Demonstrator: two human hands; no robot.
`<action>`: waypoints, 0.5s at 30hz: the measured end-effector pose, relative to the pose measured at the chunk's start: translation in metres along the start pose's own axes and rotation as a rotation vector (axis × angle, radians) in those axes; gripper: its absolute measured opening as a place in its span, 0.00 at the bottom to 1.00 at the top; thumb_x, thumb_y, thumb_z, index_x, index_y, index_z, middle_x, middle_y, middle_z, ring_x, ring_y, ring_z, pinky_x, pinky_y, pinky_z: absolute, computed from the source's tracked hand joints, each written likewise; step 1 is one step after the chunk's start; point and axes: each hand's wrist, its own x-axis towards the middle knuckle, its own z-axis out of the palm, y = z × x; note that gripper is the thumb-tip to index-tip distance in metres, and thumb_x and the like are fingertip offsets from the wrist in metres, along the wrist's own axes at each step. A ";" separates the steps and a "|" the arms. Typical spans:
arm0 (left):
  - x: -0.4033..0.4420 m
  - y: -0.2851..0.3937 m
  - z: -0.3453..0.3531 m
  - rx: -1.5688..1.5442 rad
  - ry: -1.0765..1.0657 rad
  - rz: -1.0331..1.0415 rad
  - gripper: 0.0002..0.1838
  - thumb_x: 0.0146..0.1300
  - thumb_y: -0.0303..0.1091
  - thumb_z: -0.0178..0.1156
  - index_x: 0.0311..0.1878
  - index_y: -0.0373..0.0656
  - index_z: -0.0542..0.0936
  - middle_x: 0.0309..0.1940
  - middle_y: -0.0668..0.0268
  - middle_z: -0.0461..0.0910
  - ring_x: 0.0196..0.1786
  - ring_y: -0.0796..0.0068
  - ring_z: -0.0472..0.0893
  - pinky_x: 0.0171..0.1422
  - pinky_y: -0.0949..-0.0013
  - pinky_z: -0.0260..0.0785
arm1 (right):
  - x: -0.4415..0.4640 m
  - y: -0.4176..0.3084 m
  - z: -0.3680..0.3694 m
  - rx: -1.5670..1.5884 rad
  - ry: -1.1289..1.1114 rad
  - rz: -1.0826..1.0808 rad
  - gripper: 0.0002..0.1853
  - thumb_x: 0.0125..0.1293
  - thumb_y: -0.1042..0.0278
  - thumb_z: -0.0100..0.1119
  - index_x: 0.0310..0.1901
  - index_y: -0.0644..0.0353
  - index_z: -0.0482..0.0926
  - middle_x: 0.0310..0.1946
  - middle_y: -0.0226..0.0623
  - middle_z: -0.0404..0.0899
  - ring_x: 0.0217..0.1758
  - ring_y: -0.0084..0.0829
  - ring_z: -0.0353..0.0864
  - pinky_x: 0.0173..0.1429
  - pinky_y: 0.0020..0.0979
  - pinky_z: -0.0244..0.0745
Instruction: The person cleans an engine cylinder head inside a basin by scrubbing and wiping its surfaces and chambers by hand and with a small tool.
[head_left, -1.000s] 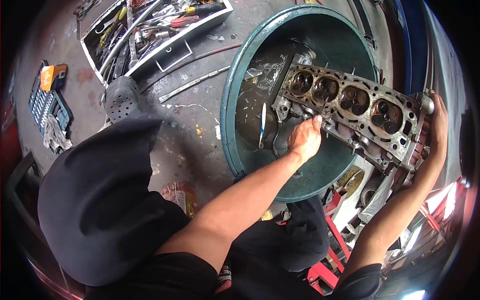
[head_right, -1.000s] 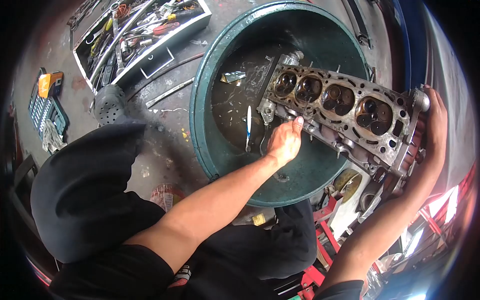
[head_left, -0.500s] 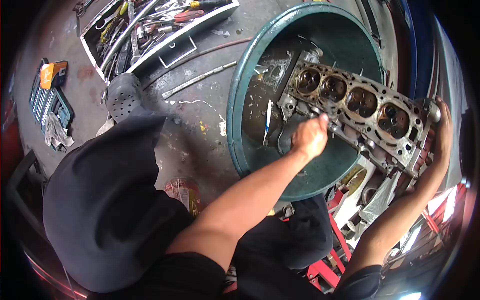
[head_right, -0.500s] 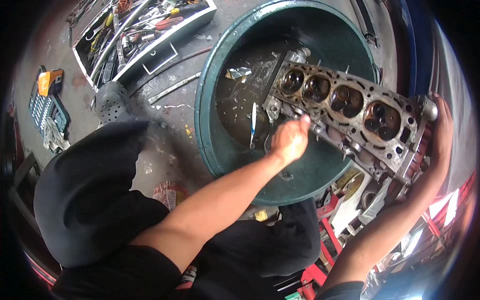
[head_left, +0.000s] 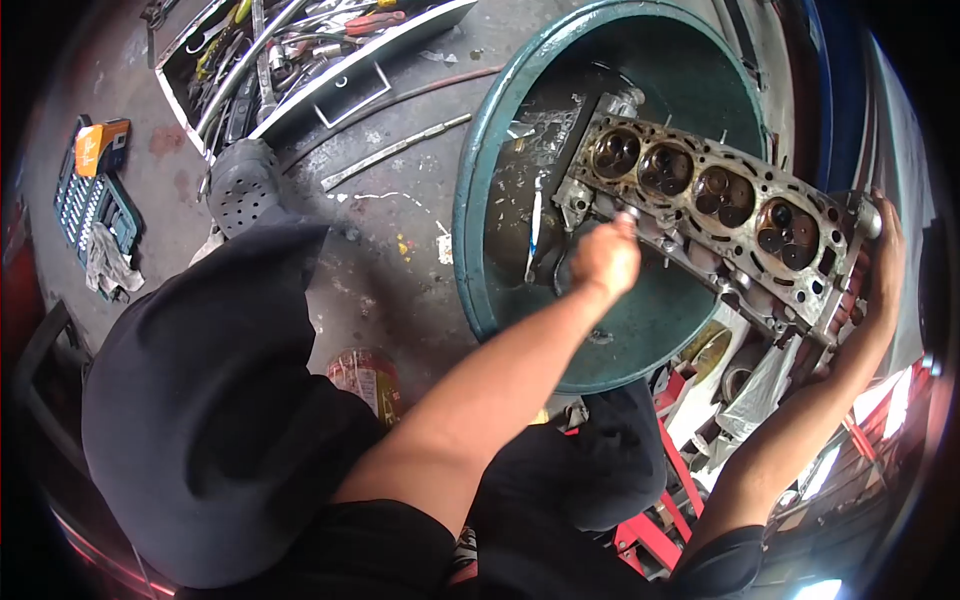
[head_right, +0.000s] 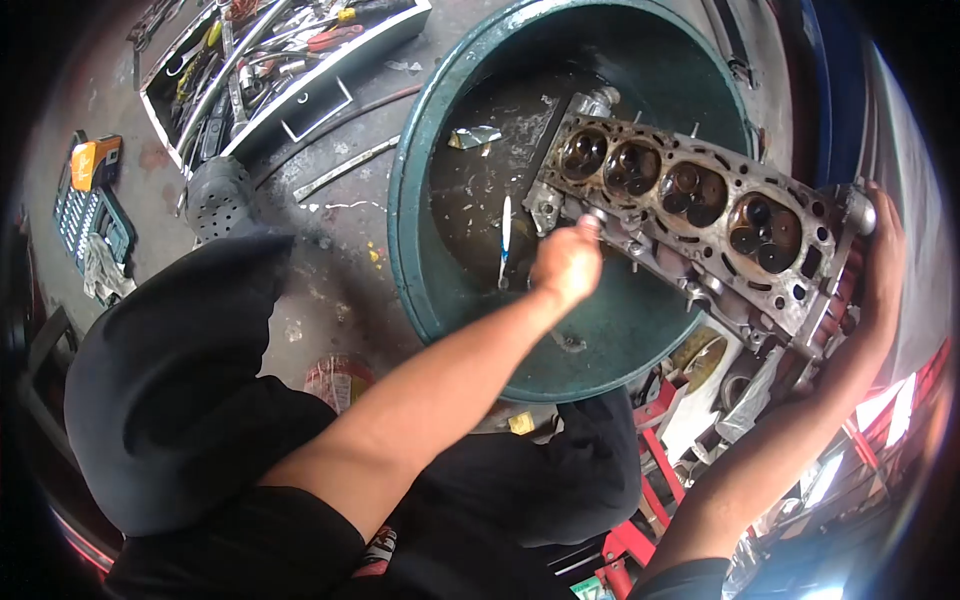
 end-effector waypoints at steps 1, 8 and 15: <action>0.011 -0.003 -0.004 0.019 -0.040 0.047 0.32 0.72 0.57 0.38 0.36 0.38 0.83 0.38 0.42 0.81 0.48 0.39 0.78 0.54 0.48 0.69 | 0.004 0.001 -0.002 -0.039 0.016 -0.070 0.19 0.69 0.52 0.51 0.54 0.54 0.76 0.32 0.31 0.79 0.20 0.17 0.72 0.21 0.17 0.64; 0.016 -0.009 0.001 -0.867 -0.315 0.101 0.16 0.72 0.45 0.47 0.36 0.42 0.68 0.19 0.55 0.75 0.18 0.58 0.76 0.23 0.61 0.70 | 0.012 -0.001 -0.018 -0.078 -0.125 0.100 0.24 0.70 0.51 0.46 0.61 0.54 0.74 0.48 0.35 0.79 0.45 0.25 0.78 0.52 0.26 0.72; 0.055 -0.037 0.058 -0.715 -0.039 0.317 0.09 0.64 0.26 0.45 0.26 0.41 0.69 0.21 0.66 0.73 0.25 0.75 0.73 0.30 0.75 0.66 | 0.010 -0.006 -0.017 -0.106 -0.109 0.067 0.25 0.69 0.49 0.47 0.60 0.54 0.75 0.48 0.37 0.79 0.45 0.27 0.78 0.52 0.27 0.72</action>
